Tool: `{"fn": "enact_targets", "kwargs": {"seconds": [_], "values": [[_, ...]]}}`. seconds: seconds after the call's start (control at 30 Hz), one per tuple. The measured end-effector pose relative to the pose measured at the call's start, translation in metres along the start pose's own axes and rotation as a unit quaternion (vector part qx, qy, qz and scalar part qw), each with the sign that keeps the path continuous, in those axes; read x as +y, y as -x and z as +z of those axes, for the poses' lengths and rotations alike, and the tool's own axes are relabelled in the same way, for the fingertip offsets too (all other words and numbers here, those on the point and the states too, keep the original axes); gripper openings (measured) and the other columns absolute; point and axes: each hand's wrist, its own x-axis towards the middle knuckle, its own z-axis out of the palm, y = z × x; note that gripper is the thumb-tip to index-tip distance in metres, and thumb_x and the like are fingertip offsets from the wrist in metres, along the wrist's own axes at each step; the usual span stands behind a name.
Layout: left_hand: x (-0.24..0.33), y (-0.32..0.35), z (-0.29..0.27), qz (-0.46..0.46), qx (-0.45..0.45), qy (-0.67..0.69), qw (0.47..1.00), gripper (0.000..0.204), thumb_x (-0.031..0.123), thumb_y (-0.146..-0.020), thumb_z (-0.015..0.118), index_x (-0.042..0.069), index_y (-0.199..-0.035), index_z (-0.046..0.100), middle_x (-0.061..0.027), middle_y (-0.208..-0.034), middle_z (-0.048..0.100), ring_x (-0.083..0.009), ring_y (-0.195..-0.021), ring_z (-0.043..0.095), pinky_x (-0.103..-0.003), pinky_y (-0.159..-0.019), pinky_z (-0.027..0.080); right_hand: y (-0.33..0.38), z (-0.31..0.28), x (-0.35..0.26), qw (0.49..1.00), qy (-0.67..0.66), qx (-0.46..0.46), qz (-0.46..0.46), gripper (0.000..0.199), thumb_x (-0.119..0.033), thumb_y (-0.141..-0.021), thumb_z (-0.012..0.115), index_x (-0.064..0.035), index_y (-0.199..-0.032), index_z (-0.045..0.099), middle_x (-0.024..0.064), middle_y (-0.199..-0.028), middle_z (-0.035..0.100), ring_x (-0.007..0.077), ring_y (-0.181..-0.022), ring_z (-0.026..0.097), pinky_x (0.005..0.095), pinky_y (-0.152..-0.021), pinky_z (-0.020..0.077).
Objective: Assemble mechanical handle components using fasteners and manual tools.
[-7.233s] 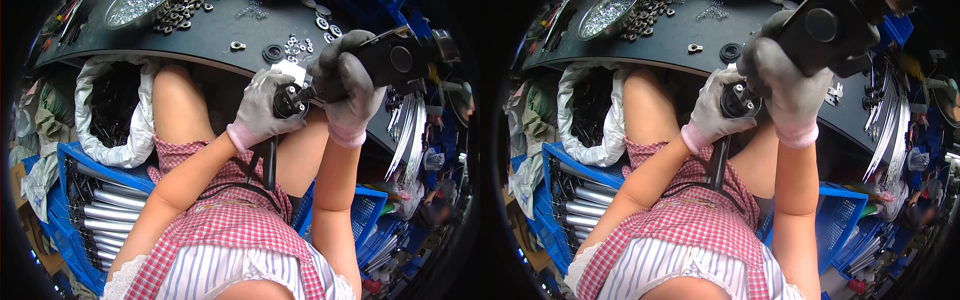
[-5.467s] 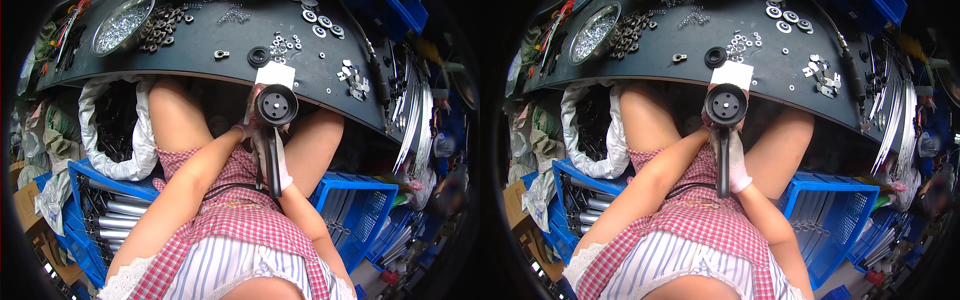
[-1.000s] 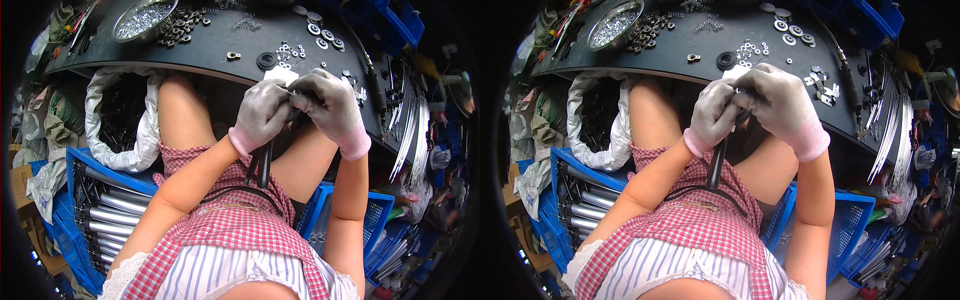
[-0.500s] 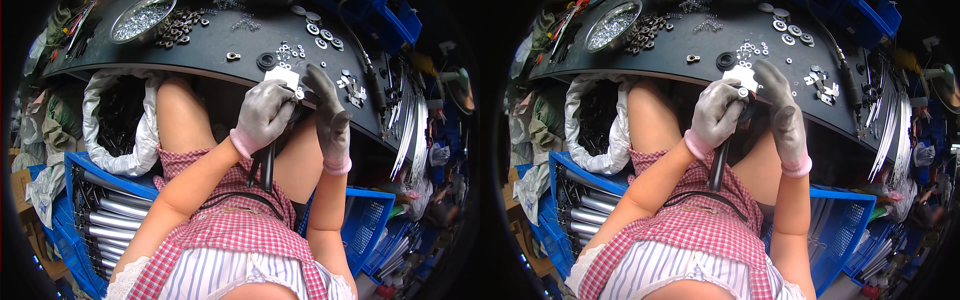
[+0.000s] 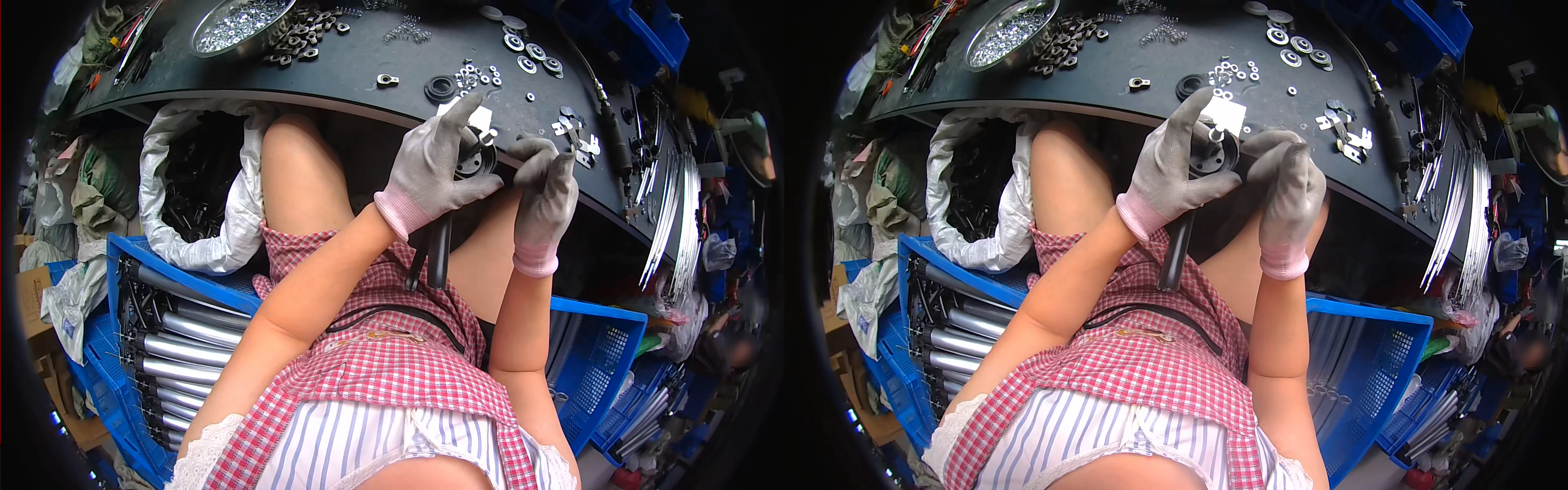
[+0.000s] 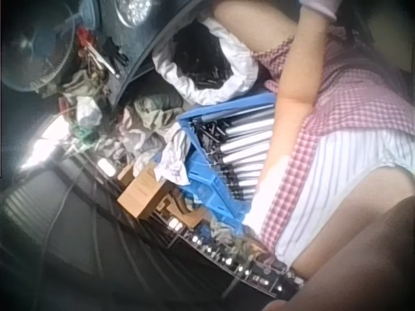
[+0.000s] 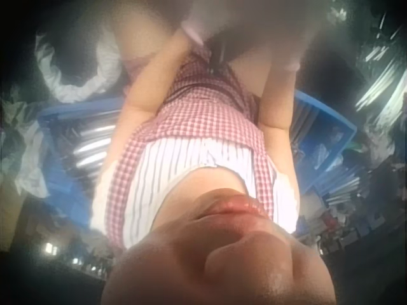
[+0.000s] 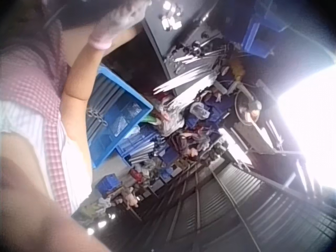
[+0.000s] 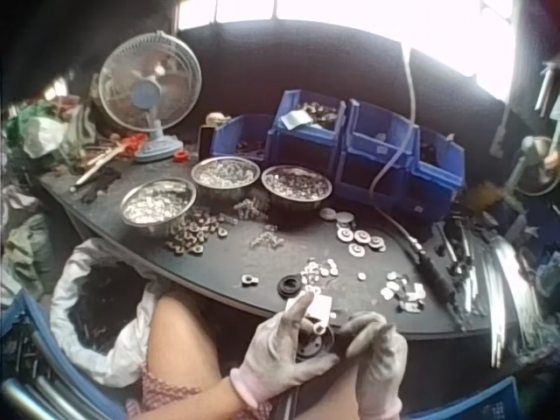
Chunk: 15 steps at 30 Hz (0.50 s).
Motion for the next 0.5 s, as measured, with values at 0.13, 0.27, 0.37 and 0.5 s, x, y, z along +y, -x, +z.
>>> {"fn": "enact_targets", "kwargs": {"seconds": [0.13,0.27,0.37,0.5], "values": [[0.001,-0.003,0.004,0.016,-0.003,-0.013,1.000,0.099,0.021,-0.062,0.083,0.009,-0.146,0.030,-0.0074,-0.083,0.062,-0.0222,-0.077,0.062,-0.033,-0.074,0.051,-0.005,0.020,-0.005,0.993,0.054,-0.007,-0.109,0.069,-0.055,-0.101,0.031,0.0041,-0.111,0.065,0.0154,-0.120,0.060,0.0269,-0.118,0.051,0.0380,-0.101,0.0380],[-0.001,0.000,0.002,-0.046,-0.029,0.033,0.998,0.097,0.020,-0.066,0.081,0.011,-0.147,0.029,-0.0078,-0.088,0.065,-0.0201,-0.081,0.064,-0.034,-0.075,0.052,-0.007,0.024,-0.003,0.997,0.022,0.026,-0.069,0.064,-0.053,-0.100,0.035,0.0017,-0.119,0.062,0.0158,-0.128,0.057,0.0280,-0.126,0.046,0.0395,-0.106,0.0340],[-0.003,-0.003,0.001,0.015,-0.007,0.005,1.000,0.094,0.016,-0.068,0.079,0.012,-0.147,0.029,-0.0106,-0.099,0.061,-0.0195,-0.080,0.063,-0.032,-0.072,0.052,-0.005,0.012,0.013,0.993,0.049,-0.063,-0.087,0.058,-0.049,-0.100,0.038,-0.0019,-0.120,0.063,0.0169,-0.128,0.057,0.0289,-0.125,0.046,0.0407,-0.107,0.0330],[0.001,-0.001,0.002,0.001,-0.012,-0.004,1.000,0.092,0.022,-0.067,0.081,0.008,-0.145,0.033,-0.0107,-0.095,0.061,-0.0214,-0.079,0.062,-0.034,-0.075,0.051,-0.005,0.025,0.001,0.992,0.060,0.045,-0.105,0.064,-0.056,-0.095,0.040,-0.0014,-0.115,0.066,0.0162,-0.119,0.063,0.0317,-0.118,0.052,0.0409,-0.106,0.0337]]}}
